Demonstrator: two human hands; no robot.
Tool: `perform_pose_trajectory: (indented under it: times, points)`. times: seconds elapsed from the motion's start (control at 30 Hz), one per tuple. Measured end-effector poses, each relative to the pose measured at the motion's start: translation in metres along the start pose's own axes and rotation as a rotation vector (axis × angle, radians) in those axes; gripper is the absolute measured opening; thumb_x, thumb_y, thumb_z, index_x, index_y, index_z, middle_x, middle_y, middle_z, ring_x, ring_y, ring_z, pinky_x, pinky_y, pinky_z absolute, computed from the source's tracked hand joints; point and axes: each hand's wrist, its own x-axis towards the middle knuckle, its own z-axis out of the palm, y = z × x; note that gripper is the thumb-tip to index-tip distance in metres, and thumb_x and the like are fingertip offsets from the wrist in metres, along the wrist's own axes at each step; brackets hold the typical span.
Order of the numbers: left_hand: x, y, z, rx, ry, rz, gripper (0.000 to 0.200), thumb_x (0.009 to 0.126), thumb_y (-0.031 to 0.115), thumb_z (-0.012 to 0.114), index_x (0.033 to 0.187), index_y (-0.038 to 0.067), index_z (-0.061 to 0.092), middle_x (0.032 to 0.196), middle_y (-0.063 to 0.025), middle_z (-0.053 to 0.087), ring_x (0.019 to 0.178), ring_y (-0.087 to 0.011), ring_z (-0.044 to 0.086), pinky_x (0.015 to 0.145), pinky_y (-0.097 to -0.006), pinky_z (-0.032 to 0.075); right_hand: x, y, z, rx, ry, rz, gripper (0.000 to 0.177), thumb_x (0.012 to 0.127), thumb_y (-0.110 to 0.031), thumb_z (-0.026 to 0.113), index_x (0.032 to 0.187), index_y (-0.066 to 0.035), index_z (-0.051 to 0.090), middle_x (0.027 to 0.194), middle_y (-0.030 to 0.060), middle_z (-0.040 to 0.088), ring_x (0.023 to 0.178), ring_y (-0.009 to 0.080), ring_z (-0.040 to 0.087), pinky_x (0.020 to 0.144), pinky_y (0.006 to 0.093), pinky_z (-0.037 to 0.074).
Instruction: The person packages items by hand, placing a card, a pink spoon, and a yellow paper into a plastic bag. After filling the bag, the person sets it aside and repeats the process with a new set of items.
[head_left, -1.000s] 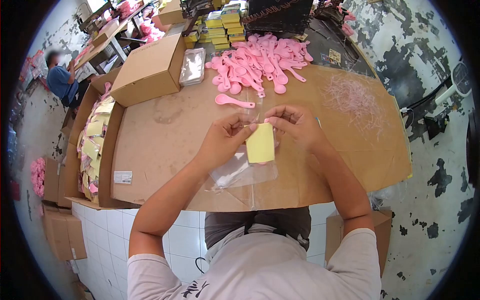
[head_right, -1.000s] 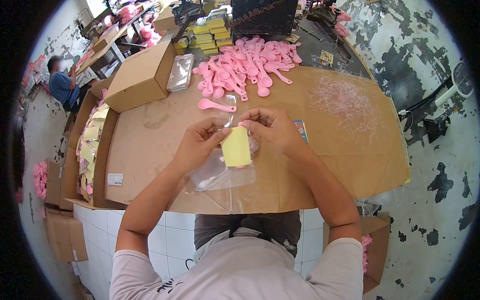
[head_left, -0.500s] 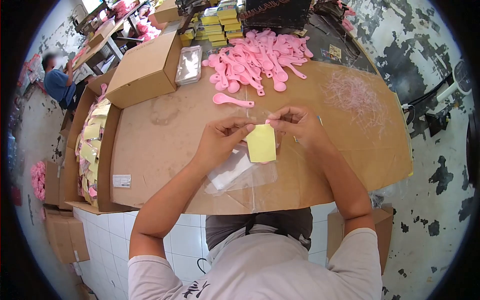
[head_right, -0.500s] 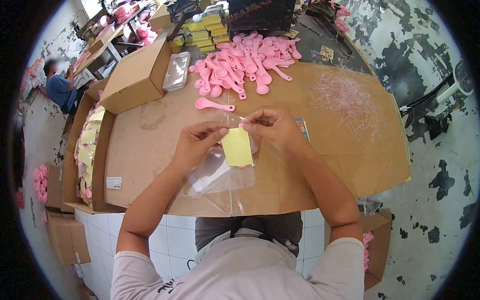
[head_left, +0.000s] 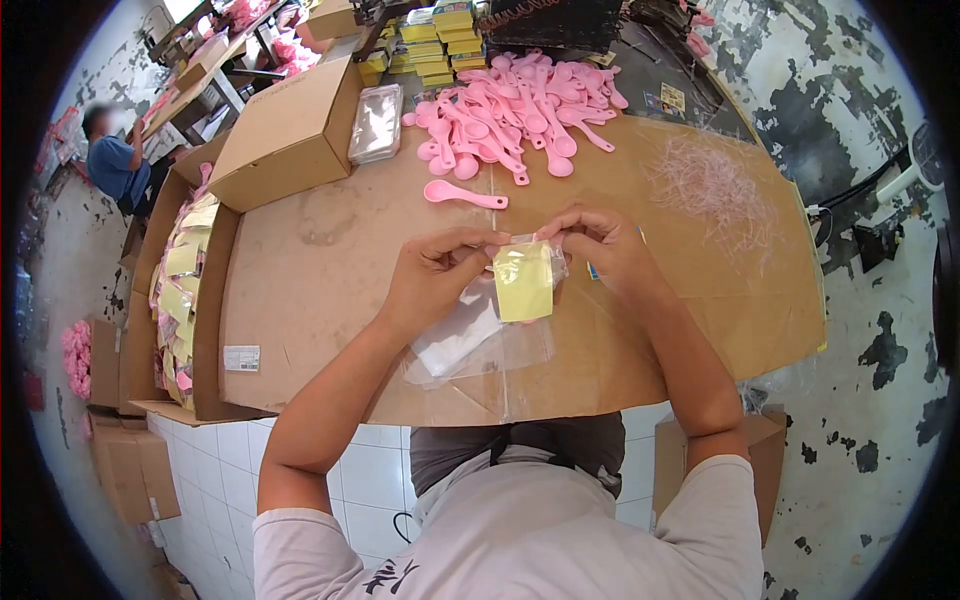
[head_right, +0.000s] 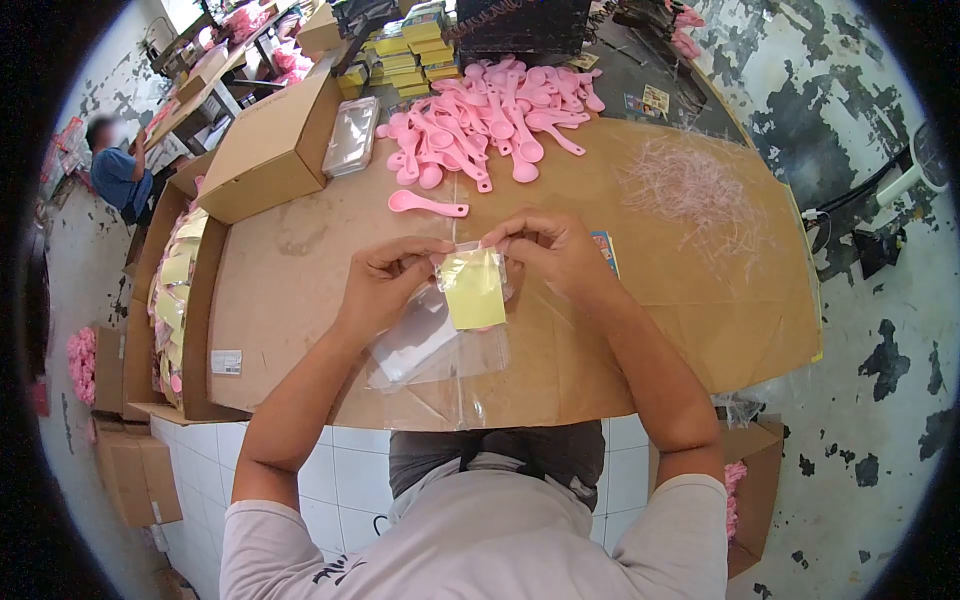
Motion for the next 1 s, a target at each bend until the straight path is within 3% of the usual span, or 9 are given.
perform_pose_trajectory:
  times: [0.33, 0.53, 0.73, 0.83, 0.93, 1.0]
  points:
    - [0.001, 0.002, 0.003, -0.071, -0.002, -0.074, 0.023, 0.100, 0.011, 0.070, 0.118, -0.003, 0.072, 0.106, -0.0096, 0.076, 0.090, -0.0121, 0.072, 0.077, -0.0274, 0.062, -0.002, -0.001, 0.002, 0.098, -0.055, 0.036, 0.012, 0.095, -0.005, 0.071, 0.105, 0.001, 0.074, 0.096, 0.0042, 0.072, 0.091, 0.0101, 0.067, 0.083, 0.0270, 0.053]
    - [0.005, -0.003, 0.002, -0.166, 0.015, -0.085, 0.025, 0.098, 0.007, 0.071, 0.121, -0.002, 0.070, 0.104, -0.0078, 0.075, 0.085, -0.0098, 0.070, 0.069, -0.0243, 0.059, 0.004, 0.005, -0.004, 0.040, -0.057, 0.016, 0.032, 0.094, -0.004, 0.072, 0.125, -0.001, 0.064, 0.106, 0.0045, 0.070, 0.096, 0.0114, 0.067, 0.087, 0.0287, 0.054]
    - [0.005, 0.003, -0.002, -0.127, -0.003, -0.066, 0.027, 0.100, 0.008, 0.069, 0.126, 0.000, 0.067, 0.108, -0.0075, 0.074, 0.090, -0.0101, 0.070, 0.073, -0.0246, 0.059, -0.003, -0.011, 0.006, 0.092, -0.209, 0.098, 0.048, 0.095, -0.002, 0.070, 0.140, -0.002, 0.053, 0.113, 0.0055, 0.069, 0.099, 0.0125, 0.067, 0.089, 0.0286, 0.054]
    - [0.004, 0.005, -0.002, -0.180, 0.014, -0.075, 0.029, 0.100, 0.008, 0.068, 0.128, 0.002, 0.065, 0.115, -0.0070, 0.072, 0.098, -0.0114, 0.069, 0.080, -0.0269, 0.059, 0.000, -0.011, 0.002, 0.166, -0.271, 0.137, 0.046, 0.095, -0.003, 0.071, 0.138, -0.001, 0.055, 0.113, 0.0049, 0.069, 0.099, 0.0117, 0.067, 0.090, 0.0273, 0.053]
    - [0.002, 0.022, 0.004, -0.316, 0.029, -0.115, 0.033, 0.099, 0.009, 0.069, 0.131, 0.003, 0.063, 0.116, -0.0072, 0.072, 0.100, -0.0126, 0.069, 0.083, -0.0282, 0.059, 0.001, -0.012, 0.004, 0.140, -0.221, 0.106, 0.044, 0.094, -0.004, 0.073, 0.135, 0.000, 0.057, 0.112, 0.0039, 0.069, 0.099, 0.0108, 0.066, 0.089, 0.0269, 0.054]
    - [-0.003, 0.031, 0.009, -0.255, -0.023, -0.080, 0.033, 0.099, 0.011, 0.070, 0.130, 0.002, 0.063, 0.114, -0.0079, 0.072, 0.098, -0.0137, 0.070, 0.082, -0.0283, 0.060, -0.001, -0.010, 0.005, 0.138, -0.171, 0.060, 0.044, 0.094, -0.006, 0.074, 0.135, 0.000, 0.058, 0.111, 0.0033, 0.069, 0.098, 0.0106, 0.067, 0.088, 0.0274, 0.054]
